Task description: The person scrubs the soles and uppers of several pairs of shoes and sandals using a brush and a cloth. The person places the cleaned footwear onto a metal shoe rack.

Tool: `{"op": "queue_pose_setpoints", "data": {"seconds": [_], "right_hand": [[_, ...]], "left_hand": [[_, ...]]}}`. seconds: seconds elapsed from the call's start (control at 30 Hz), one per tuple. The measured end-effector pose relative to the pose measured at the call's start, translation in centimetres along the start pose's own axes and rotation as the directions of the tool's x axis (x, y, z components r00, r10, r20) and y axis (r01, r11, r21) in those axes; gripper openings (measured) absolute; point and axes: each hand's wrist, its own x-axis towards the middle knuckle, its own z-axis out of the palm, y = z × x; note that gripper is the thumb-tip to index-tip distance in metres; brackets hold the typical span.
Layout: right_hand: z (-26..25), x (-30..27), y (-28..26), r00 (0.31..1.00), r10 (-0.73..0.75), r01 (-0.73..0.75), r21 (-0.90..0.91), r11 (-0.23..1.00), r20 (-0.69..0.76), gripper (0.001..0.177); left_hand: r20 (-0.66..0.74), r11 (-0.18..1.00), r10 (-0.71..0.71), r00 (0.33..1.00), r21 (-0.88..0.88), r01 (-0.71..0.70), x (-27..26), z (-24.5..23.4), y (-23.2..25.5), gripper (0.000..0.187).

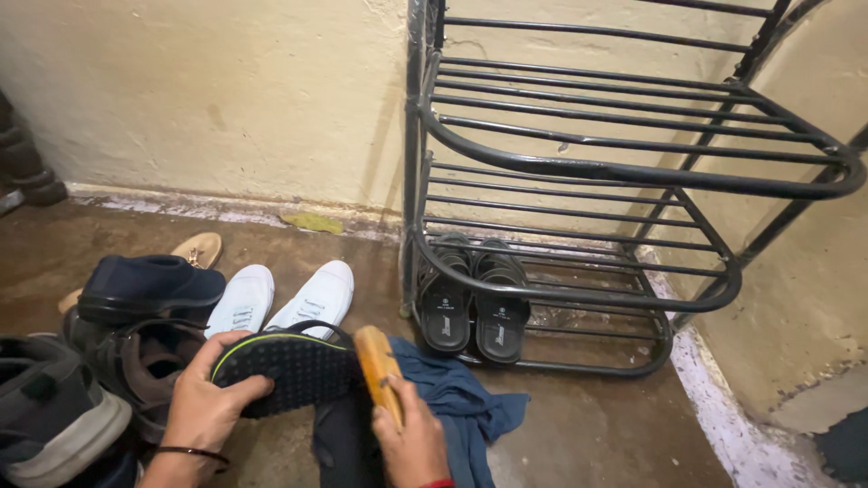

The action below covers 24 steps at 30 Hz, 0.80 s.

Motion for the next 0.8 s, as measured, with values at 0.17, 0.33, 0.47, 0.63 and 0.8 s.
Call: {"op": "queue_pose_setpoints", "data": {"seconds": [0.17,0.33,0.47,0.63,0.8], "right_hand": [[-1.7,1.1,2.0,0.902,0.430,-0.416,-0.202,0.887,0.028,0.046],[-0.1,0.4,0.9,0.999,0.005,-0.001,0.082,0.997,-0.041,0.046],[1.8,0.0,0.9,0.996,0.060,-0.054,0.091,0.994,-0.069,0.046],[0.2,1.4,3.9,0.922,0.387,-0.387,-0.038,0.921,-0.002,0.045],[0.3,4.5,5.0,0.881,0.455,-0.442,0.568,0.694,0.131,0.052]], "left_hand": [[0.034,1.000,-0.016,0.999,-0.003,0.017,0.6,-0.5,-0.3,0.052],[0.016,1.000,0.003,1.000,0.014,-0.003,1.1,-0.4,0.1,0.048],[0.014,1.000,0.019,1.000,-0.013,-0.018,1.2,-0.1,-0.5,0.043],[0.032,0.974,0.147,0.989,0.171,-0.150,2.0,-1.5,-1.2,0.042],[0.015,0.829,0.350,0.937,0.461,-0.317,3.0,-2.6,0.3,0.034]]}}
